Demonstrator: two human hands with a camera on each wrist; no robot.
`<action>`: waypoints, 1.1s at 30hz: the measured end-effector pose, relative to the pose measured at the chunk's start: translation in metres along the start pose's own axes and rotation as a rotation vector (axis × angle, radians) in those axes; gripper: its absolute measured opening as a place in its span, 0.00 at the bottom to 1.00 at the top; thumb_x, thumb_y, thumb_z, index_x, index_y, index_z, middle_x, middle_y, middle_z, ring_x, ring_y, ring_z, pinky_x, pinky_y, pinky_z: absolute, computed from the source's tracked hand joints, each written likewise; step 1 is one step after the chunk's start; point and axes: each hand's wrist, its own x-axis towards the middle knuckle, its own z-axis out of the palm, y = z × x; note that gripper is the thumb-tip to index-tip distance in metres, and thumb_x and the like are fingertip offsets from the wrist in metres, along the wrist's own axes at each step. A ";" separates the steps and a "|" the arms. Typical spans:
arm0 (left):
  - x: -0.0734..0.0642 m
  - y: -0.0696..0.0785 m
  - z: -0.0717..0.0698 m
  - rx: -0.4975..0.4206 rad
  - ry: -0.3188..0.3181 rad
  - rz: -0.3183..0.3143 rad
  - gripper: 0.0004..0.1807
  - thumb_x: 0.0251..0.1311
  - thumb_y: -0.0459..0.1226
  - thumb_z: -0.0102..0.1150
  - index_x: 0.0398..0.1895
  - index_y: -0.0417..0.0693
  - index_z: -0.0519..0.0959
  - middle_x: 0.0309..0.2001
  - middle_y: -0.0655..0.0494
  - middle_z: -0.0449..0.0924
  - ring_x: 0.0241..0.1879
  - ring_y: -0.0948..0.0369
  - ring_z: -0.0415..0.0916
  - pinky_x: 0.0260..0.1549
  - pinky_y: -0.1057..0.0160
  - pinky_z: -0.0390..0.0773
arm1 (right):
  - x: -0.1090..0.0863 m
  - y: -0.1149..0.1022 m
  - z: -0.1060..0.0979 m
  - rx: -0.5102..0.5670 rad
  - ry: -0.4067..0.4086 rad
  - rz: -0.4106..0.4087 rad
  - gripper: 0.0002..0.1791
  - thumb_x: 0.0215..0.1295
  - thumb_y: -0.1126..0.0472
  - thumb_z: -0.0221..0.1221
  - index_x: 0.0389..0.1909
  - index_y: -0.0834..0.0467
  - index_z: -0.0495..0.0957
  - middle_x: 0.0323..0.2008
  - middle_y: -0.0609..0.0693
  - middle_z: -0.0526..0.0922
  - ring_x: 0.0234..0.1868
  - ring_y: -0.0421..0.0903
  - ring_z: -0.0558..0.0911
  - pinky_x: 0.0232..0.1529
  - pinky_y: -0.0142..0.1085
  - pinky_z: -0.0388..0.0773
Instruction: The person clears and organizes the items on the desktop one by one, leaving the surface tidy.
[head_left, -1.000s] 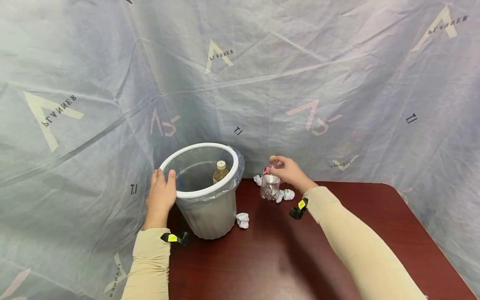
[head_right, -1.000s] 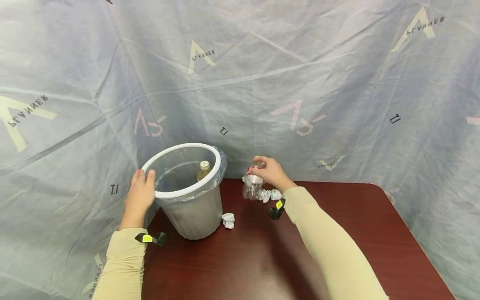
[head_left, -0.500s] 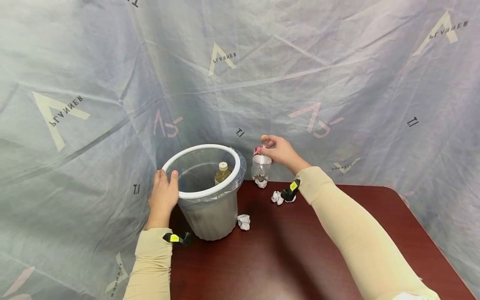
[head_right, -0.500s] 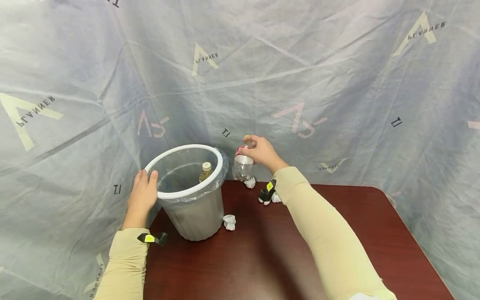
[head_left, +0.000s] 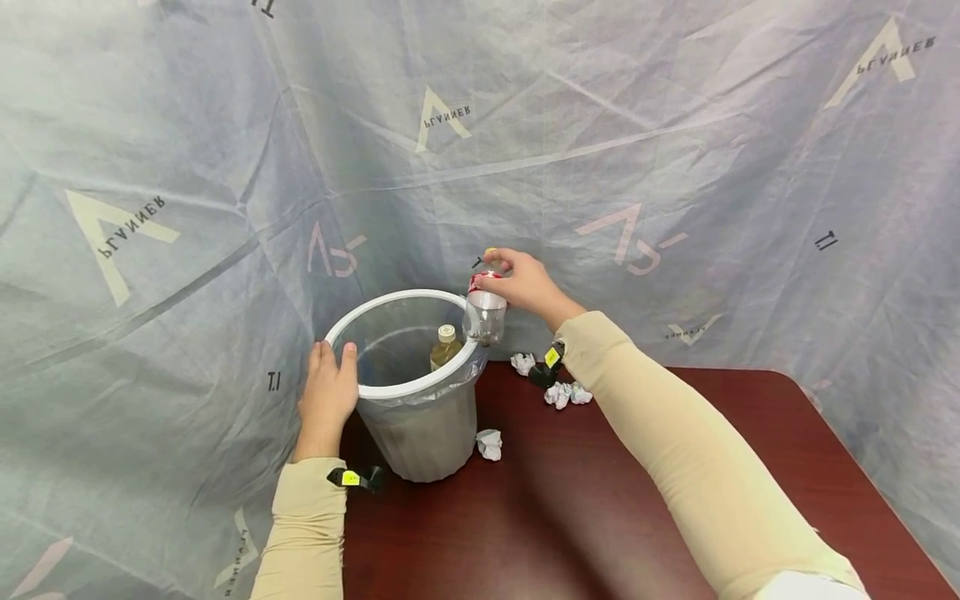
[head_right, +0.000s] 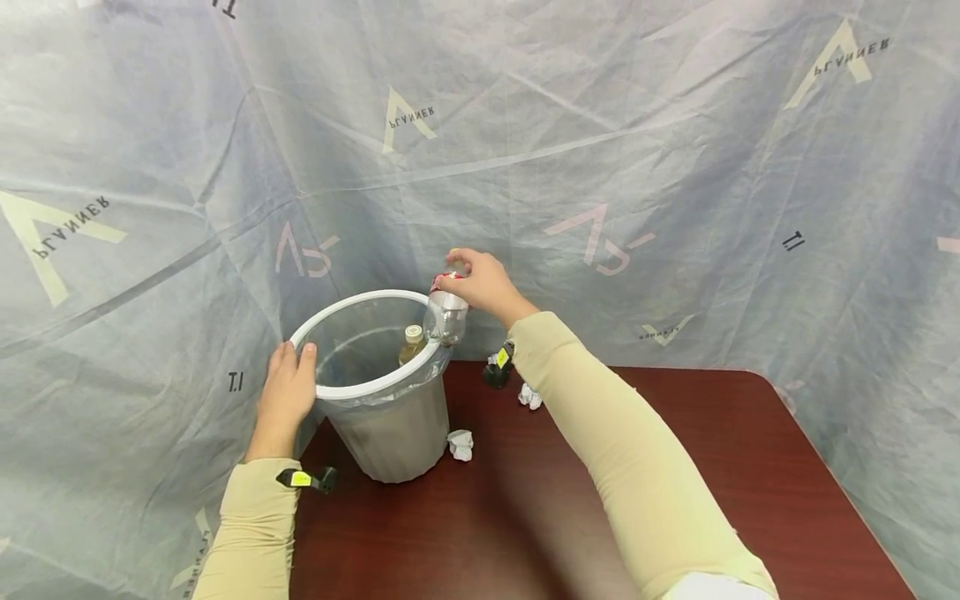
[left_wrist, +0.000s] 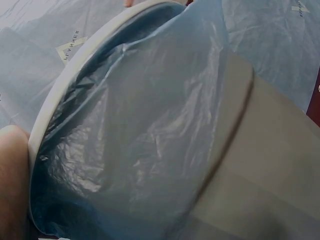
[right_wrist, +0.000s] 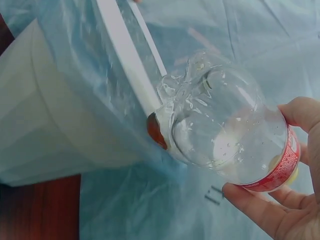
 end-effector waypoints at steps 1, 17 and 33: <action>0.000 0.000 0.000 -0.002 0.000 0.000 0.48 0.73 0.66 0.20 0.82 0.42 0.38 0.82 0.42 0.34 0.77 0.36 0.42 0.61 0.20 0.48 | 0.000 -0.004 0.002 0.003 -0.001 -0.010 0.28 0.65 0.46 0.66 0.65 0.49 0.76 0.60 0.58 0.74 0.52 0.54 0.78 0.38 0.42 0.82; -0.004 -0.003 0.001 -0.023 -0.015 -0.005 0.47 0.73 0.66 0.19 0.82 0.42 0.37 0.82 0.43 0.32 0.77 0.36 0.41 0.61 0.20 0.47 | 0.003 -0.028 0.054 -0.075 -0.033 -0.118 0.30 0.66 0.44 0.66 0.67 0.46 0.75 0.61 0.57 0.73 0.63 0.51 0.72 0.56 0.47 0.75; 0.000 -0.002 0.000 -0.026 -0.012 -0.005 0.47 0.73 0.67 0.20 0.82 0.43 0.37 0.82 0.44 0.32 0.77 0.36 0.42 0.60 0.19 0.47 | -0.006 -0.004 0.045 0.030 0.011 -0.252 0.22 0.71 0.49 0.63 0.65 0.44 0.78 0.60 0.56 0.71 0.51 0.50 0.80 0.49 0.45 0.80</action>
